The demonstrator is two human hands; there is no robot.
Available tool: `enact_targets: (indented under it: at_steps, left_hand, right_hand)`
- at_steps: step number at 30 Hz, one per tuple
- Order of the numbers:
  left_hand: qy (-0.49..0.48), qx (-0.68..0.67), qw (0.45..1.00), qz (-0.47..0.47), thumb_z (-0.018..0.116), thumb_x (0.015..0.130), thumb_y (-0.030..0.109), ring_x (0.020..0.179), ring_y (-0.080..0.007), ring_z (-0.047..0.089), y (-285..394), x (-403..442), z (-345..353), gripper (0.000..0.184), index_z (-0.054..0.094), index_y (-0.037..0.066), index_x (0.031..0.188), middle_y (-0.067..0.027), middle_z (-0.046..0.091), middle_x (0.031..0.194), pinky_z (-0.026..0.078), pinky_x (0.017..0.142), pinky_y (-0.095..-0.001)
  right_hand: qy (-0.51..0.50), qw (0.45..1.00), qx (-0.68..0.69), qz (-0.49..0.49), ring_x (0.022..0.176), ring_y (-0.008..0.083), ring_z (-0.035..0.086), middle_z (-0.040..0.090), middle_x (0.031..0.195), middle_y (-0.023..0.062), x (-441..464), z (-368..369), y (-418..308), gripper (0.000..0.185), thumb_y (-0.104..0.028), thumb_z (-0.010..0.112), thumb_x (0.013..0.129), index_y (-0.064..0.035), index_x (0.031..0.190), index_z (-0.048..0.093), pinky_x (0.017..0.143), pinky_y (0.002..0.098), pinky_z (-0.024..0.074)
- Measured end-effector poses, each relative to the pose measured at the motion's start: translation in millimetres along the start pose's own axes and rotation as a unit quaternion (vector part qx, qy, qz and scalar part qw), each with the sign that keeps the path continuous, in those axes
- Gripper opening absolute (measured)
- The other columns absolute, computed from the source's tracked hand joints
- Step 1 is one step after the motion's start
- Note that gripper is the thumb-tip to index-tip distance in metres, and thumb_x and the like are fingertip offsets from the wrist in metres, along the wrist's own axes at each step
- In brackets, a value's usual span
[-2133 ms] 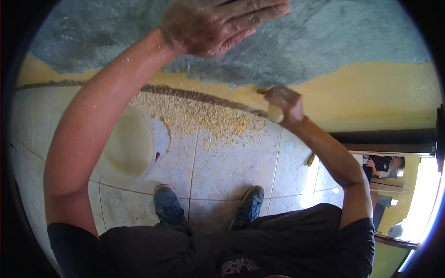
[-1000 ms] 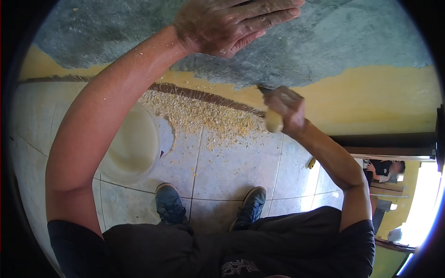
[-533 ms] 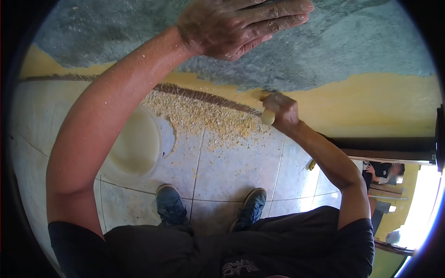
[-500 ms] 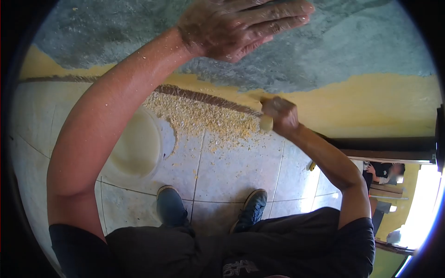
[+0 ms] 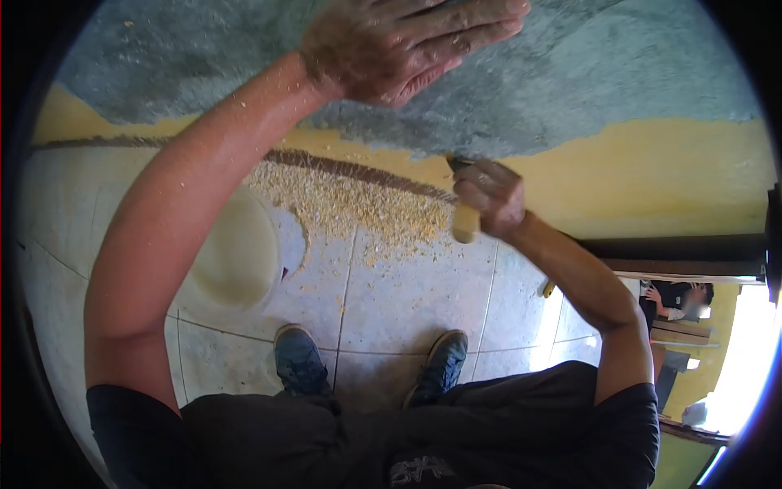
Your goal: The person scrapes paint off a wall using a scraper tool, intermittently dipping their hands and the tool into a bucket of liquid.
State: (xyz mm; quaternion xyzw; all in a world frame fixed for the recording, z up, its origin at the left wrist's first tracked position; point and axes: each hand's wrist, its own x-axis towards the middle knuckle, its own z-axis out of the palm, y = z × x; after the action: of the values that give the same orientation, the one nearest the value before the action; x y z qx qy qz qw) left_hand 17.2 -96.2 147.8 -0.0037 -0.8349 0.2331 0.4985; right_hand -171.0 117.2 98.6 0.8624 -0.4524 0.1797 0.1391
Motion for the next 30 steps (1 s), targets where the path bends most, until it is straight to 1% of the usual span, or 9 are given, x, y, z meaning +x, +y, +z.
enact_targets:
  at_steps: [5,7,15,17,19,25,27,29,30]
  left_hand:
    - [-0.051,-0.039,0.998,-0.011,0.043,0.102,0.029,0.153,-0.0227,0.028,4,-4,-1,0.052,0.045,0.014,0.152,-0.0033,0.037,0.162,0.01,0.128,-0.0496]
    - [0.01,-0.025,1.0,-0.004,0.043,0.102,0.029,0.153,-0.0225,0.027,0,0,5,0.053,0.044,0.014,0.153,-0.0032,0.036,0.163,0.008,0.128,-0.0498]
    - [-0.006,-0.023,1.0,0.007,0.044,0.101,0.028,0.153,-0.0235,0.026,-5,1,3,0.053,0.045,0.011,0.152,-0.0036,0.035,0.163,0.009,0.128,-0.0494]
    - [0.002,-0.052,0.999,-0.01,0.044,0.101,0.028,0.153,-0.0236,0.026,-1,-8,10,0.053,0.045,0.011,0.151,-0.0038,0.035,0.163,0.009,0.128,-0.0493]
    - [0.069,-0.021,0.997,0.016,0.044,0.102,0.027,0.153,-0.0236,0.028,-4,-8,18,0.052,0.046,0.011,0.151,-0.0042,0.036,0.163,0.011,0.128,-0.0489]
    - [0.028,-0.039,0.999,0.01,0.045,0.102,0.024,0.153,-0.0239,0.028,-3,-8,11,0.051,0.046,0.011,0.151,-0.0041,0.036,0.163,0.012,0.128,-0.0488]
    - [0.058,-0.041,0.997,0.004,0.045,0.102,0.024,0.153,-0.024,0.028,4,-14,21,0.052,0.045,0.011,0.152,-0.0041,0.035,0.163,0.012,0.128,-0.0488]
    - [0.104,-0.022,0.994,0.026,0.045,0.102,0.024,0.153,-0.0241,0.028,-8,-5,17,0.052,0.044,0.011,0.152,-0.0041,0.033,0.164,0.012,0.128,-0.0488]
    - [0.028,-0.032,0.999,0.015,0.045,0.102,0.024,0.153,-0.0238,0.028,-4,-5,4,0.053,0.042,0.01,0.153,-0.0047,0.032,0.164,0.013,0.128,-0.0483]
  right_hand:
    - [0.014,1.0,0.024,-0.007,0.078,0.0287,0.068,0.07,0.095,0.0115,-6,1,14,0.028,-0.005,0.075,0.061,-0.0073,0.085,0.06,0.055,0.0392,0.0559]
    - [0.027,1.0,0.004,0.0,0.077,0.0284,0.067,0.07,0.094,0.011,1,3,6,0.031,-0.002,0.074,0.06,-0.0068,0.088,0.06,0.055,0.0387,0.0558]
    - [-0.01,0.999,-0.026,0.037,0.079,0.0291,0.069,0.07,0.09,0.0105,-17,27,6,0.025,-0.002,0.073,0.064,-0.0056,0.085,0.061,0.06,0.0374,0.057]
    - [-0.007,0.999,-0.011,-0.031,0.079,0.0283,0.07,0.071,0.091,0.0107,4,6,-3,0.024,-0.001,0.074,0.064,-0.0056,0.083,0.061,0.06,0.038,0.0575]
    - [0.005,0.999,0.03,0.043,0.078,0.0272,0.07,0.071,0.092,0.0101,3,-1,7,0.024,-0.001,0.076,0.062,-0.0061,0.081,0.061,0.059,0.0379,0.0578]
    - [0.045,0.998,0.001,0.031,0.076,0.026,0.07,0.072,0.09,0.0093,8,10,5,0.029,-0.002,0.076,0.061,-0.0076,0.085,0.062,0.056,0.0377,0.0579]
    - [0.0,0.998,0.018,0.057,0.077,0.0287,0.069,0.071,0.092,0.0105,-14,18,6,0.03,-0.002,0.075,0.062,-0.0061,0.089,0.063,0.061,0.039,0.0576]
    - [-0.06,0.995,-0.059,0.045,0.076,0.0231,0.069,0.07,0.086,0.0047,-33,43,11,0.024,-0.004,0.075,0.061,-0.0114,0.083,0.068,0.062,0.0363,0.0579]
    - [-0.058,0.997,-0.056,-0.002,0.075,0.0235,0.069,0.07,0.086,0.0035,-19,28,-2,0.023,-0.003,0.075,0.063,-0.0102,0.083,0.068,0.061,0.0369,0.0577]
